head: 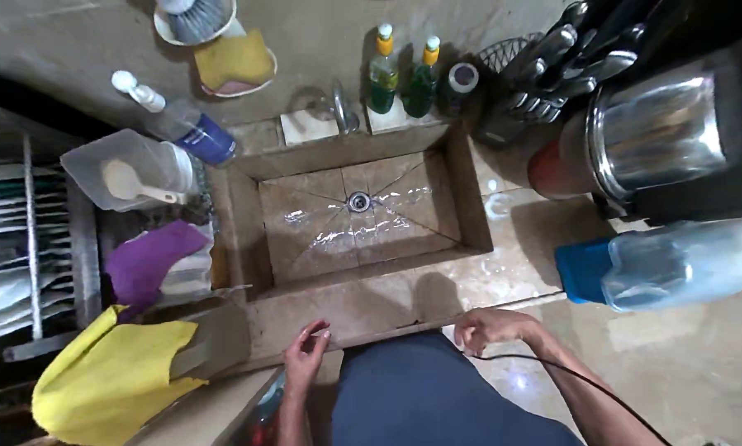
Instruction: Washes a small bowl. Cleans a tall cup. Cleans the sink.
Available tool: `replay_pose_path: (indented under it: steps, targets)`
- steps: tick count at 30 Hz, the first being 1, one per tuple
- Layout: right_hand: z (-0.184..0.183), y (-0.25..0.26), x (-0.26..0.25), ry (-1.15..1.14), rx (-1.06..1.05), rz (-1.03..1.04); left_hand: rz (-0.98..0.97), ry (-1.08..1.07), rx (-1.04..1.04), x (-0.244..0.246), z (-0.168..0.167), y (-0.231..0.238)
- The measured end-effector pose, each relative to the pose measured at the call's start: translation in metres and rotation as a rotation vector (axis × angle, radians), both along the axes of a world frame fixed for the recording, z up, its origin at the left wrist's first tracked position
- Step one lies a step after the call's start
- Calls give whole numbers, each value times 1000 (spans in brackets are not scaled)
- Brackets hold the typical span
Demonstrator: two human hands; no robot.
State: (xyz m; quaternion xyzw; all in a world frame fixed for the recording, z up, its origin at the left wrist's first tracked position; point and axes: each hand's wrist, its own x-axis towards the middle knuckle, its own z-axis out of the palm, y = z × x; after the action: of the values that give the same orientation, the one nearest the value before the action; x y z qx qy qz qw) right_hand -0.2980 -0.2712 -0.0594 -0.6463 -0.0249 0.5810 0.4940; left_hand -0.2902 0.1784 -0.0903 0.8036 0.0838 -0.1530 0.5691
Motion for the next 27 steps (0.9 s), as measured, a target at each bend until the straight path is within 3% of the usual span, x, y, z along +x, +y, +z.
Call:
replay_pose_path:
  steps: [7,12,17,23,27]
  targets:
    - [4,-21,-51,164,-79,-194,12,-52,51,78,-9,15]
    - [-2,-17,-43,244,-115,-320,50,-91,89,142,-15,14]
    - [2,-7,-20,323,-181,-296,86,-155,112,180,-38,22]
    - [-4,-6,-10,416,-208,-319,360,-28,386,206,-60,26]
    - [-10,-6,-4,467,-195,-327,424,-3,461,221,-61,28]
